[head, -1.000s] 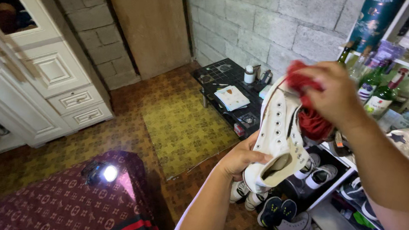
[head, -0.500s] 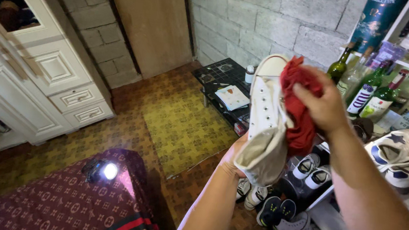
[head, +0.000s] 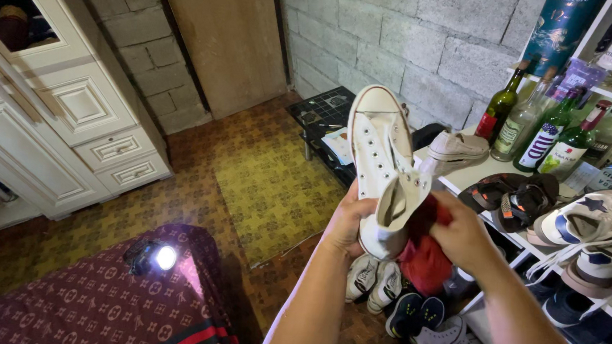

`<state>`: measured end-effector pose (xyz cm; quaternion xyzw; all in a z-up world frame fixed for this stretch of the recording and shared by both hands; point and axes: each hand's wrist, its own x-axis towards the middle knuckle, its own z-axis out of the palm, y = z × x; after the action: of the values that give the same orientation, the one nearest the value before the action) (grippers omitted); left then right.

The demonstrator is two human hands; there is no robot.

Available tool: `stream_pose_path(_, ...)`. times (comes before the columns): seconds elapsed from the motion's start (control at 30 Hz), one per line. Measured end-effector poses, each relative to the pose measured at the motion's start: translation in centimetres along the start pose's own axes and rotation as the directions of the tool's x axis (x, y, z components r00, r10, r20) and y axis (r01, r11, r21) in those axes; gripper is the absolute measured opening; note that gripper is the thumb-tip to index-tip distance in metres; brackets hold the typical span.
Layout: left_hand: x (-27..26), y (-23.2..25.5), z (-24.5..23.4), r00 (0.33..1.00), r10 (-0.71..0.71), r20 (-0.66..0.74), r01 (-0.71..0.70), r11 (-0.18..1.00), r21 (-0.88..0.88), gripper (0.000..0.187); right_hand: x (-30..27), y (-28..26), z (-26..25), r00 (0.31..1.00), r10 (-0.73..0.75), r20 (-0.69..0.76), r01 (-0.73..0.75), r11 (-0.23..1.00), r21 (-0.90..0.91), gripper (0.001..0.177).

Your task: The person wipes a white canvas sneaker with a red cloth, cleaning the upper, toe, and sides. The person then places the shoe into a shoe cabinet and retrieves another white sneaker to continue wiping.

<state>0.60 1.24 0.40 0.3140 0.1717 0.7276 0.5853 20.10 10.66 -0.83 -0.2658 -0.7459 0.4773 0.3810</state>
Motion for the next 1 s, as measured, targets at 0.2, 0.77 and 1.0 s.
stream_pose_path(0.2,1.4,-1.0,-1.0,0.997,-0.019,-0.074,0.005,0.982,-0.188,0.069,-1.6,-0.1,-4.8,0.991,-0.014,0.137,0.070,0.908,-0.413,0.048)
stream_pose_path(0.77,2.8,-1.7,1.8,0.887,0.213,-0.410,-0.304,0.937,-0.172,0.060,-0.6,-8.1,1.8,0.712,-0.655,0.255,0.658,0.493,-0.570,0.052)
stream_pose_path(1.0,0.4,1.2,3.1,0.788,0.486,-0.377,-0.287,0.833,0.473,0.101,1.3,-3.7,-4.9,0.959,-0.259,0.117,0.257,0.620,-0.741,0.053)
